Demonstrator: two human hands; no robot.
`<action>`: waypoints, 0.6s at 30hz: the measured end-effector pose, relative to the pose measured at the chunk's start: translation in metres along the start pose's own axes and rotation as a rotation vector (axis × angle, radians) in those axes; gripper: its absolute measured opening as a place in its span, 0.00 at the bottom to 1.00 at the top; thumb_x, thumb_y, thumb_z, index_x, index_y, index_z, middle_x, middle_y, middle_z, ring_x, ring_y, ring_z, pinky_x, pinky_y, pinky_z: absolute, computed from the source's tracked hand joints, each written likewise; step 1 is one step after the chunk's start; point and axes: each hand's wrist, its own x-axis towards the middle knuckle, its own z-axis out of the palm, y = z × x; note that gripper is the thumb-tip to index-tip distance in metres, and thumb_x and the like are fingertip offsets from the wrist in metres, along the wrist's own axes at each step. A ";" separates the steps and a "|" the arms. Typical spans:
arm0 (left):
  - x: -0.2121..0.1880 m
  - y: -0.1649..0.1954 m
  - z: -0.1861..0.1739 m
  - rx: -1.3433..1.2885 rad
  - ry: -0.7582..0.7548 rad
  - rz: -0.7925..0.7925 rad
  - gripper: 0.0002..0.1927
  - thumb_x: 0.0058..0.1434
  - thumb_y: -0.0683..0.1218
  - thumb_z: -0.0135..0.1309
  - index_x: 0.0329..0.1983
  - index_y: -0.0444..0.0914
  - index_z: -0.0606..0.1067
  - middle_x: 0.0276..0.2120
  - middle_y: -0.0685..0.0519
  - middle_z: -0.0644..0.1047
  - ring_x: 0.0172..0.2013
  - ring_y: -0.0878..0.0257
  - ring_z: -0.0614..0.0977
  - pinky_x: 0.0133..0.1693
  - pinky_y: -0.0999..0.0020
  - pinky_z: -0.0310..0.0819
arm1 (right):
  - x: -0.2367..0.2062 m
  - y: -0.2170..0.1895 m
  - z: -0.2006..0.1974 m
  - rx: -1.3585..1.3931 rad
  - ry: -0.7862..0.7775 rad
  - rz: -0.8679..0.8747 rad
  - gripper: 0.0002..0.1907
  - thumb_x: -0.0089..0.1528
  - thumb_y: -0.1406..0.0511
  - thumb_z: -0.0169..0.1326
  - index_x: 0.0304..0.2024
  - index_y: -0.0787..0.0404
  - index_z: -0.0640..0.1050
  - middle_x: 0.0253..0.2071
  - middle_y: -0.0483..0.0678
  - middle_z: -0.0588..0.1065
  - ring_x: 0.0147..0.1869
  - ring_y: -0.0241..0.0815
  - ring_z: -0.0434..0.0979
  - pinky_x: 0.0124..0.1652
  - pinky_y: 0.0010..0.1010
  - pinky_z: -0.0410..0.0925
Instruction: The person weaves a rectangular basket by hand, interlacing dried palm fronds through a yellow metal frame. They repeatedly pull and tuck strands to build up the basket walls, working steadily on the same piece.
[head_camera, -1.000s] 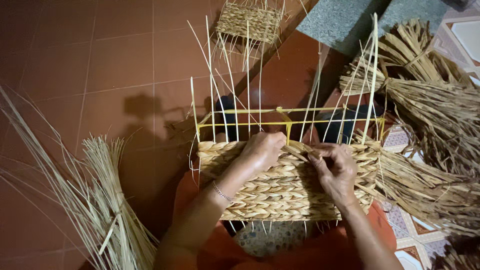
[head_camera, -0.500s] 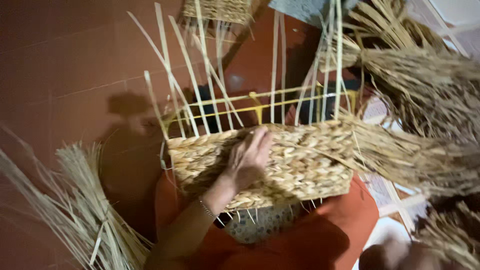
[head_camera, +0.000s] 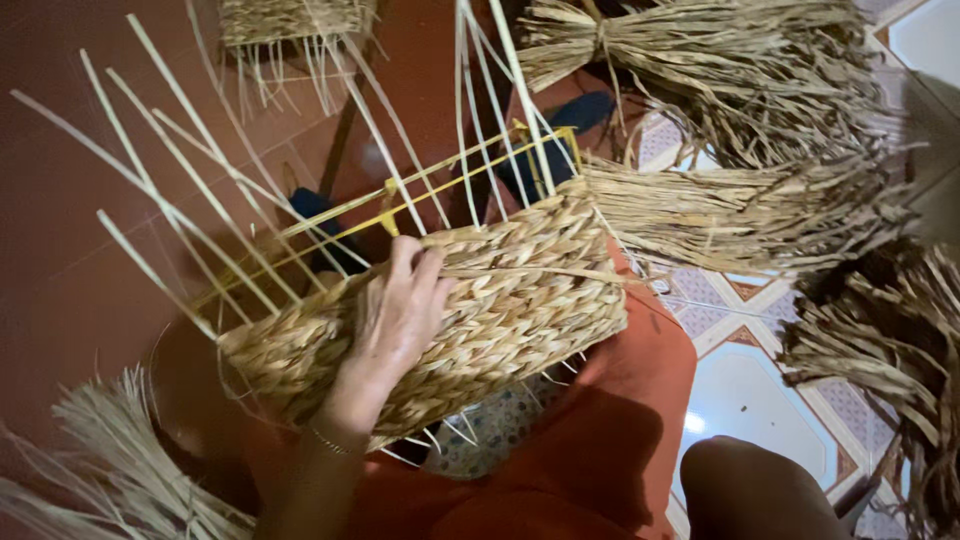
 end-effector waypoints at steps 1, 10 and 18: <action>-0.002 0.000 0.000 -0.015 0.018 0.019 0.15 0.62 0.44 0.62 0.48 0.30 0.77 0.43 0.47 0.68 0.23 0.62 0.76 0.19 0.72 0.76 | -0.002 0.002 -0.005 -0.011 0.002 -0.006 0.04 0.65 0.70 0.58 0.43 0.60 0.79 0.44 0.47 0.80 0.45 0.36 0.81 0.45 0.27 0.77; -0.013 0.000 -0.007 0.054 0.209 0.202 0.12 0.62 0.38 0.60 0.47 0.34 0.75 0.50 0.47 0.75 0.44 0.54 0.82 0.43 0.64 0.82 | -0.012 -0.004 -0.050 -0.077 0.059 -0.005 0.03 0.65 0.70 0.57 0.41 0.59 0.79 0.43 0.47 0.80 0.45 0.36 0.81 0.47 0.27 0.77; -0.014 0.011 -0.026 -0.066 0.208 0.230 0.16 0.55 0.36 0.59 0.46 0.39 0.72 0.42 0.49 0.76 0.42 0.50 0.81 0.40 0.59 0.78 | -0.150 0.188 -0.163 -0.744 0.019 1.359 0.14 0.63 0.69 0.63 0.51 0.58 0.77 0.50 0.48 0.80 0.50 0.38 0.81 0.50 0.30 0.76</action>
